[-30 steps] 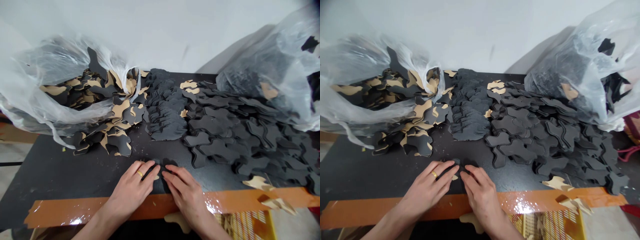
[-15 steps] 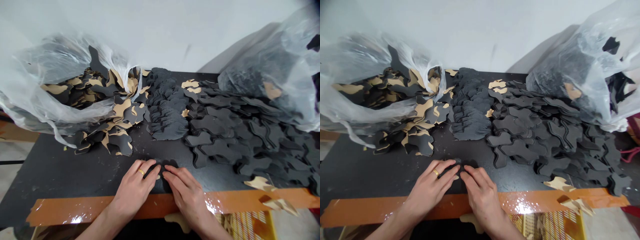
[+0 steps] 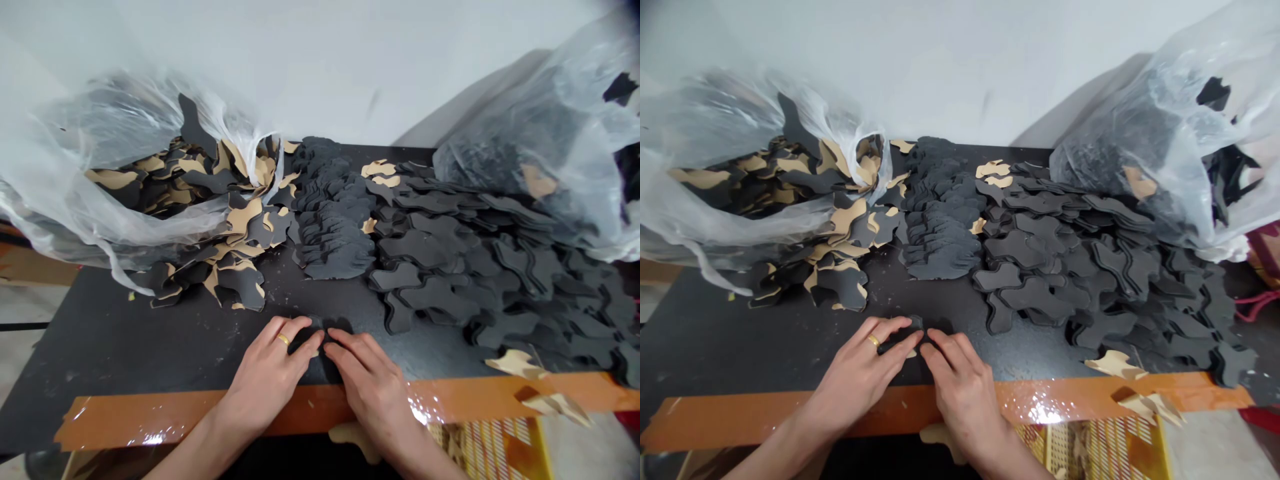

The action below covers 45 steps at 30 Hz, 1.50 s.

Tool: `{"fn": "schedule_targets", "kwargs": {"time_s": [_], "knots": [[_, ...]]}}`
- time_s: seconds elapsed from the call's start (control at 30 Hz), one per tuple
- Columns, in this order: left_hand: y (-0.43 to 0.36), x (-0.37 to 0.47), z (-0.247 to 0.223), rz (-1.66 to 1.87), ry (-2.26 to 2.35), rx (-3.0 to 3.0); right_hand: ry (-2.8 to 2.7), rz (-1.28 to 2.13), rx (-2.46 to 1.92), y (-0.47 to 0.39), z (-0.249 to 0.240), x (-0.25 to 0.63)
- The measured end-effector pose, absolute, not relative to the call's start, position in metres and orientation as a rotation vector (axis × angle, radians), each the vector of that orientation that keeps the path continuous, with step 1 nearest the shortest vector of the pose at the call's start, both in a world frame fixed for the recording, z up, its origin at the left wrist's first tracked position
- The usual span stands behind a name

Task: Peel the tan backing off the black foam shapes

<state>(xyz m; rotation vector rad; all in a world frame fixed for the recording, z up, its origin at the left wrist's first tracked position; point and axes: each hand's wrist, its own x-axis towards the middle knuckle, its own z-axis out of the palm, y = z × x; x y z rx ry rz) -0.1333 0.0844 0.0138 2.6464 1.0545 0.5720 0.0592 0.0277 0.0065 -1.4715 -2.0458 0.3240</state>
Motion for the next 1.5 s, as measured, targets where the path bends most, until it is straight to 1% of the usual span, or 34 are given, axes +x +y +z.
{"fn": "schedule_targets", "kwargs": {"time_s": [0.13,0.3,0.43,0.63,0.9,1.17,1.5], "knots": [[0.086,-0.133,0.016,0.526,1.032,2.669,-2.058,0.306,-1.486,0.028,0.004,0.058],[0.091,-0.136,0.018,0.48,0.96,2.658,-2.02,0.384,-1.479,0.028,0.001,0.057],[0.093,-0.137,0.021,0.469,0.939,2.661,-1.995,0.478,-1.427,0.032,0.006,0.06],[0.096,-0.135,0.027,0.426,0.931,2.693,-2.075,0.48,-1.353,0.037,0.012,0.065],[0.109,-0.141,0.032,0.357,0.798,2.636,-2.207,0.175,-1.271,0.041,0.013,0.059],[0.121,-0.141,0.037,0.246,0.771,2.511,-2.298,0.15,-1.233,0.045,0.015,0.061],[0.121,-0.143,0.034,0.288,0.764,2.463,-2.285,-0.008,-1.3,0.051,0.01,0.048]]}}
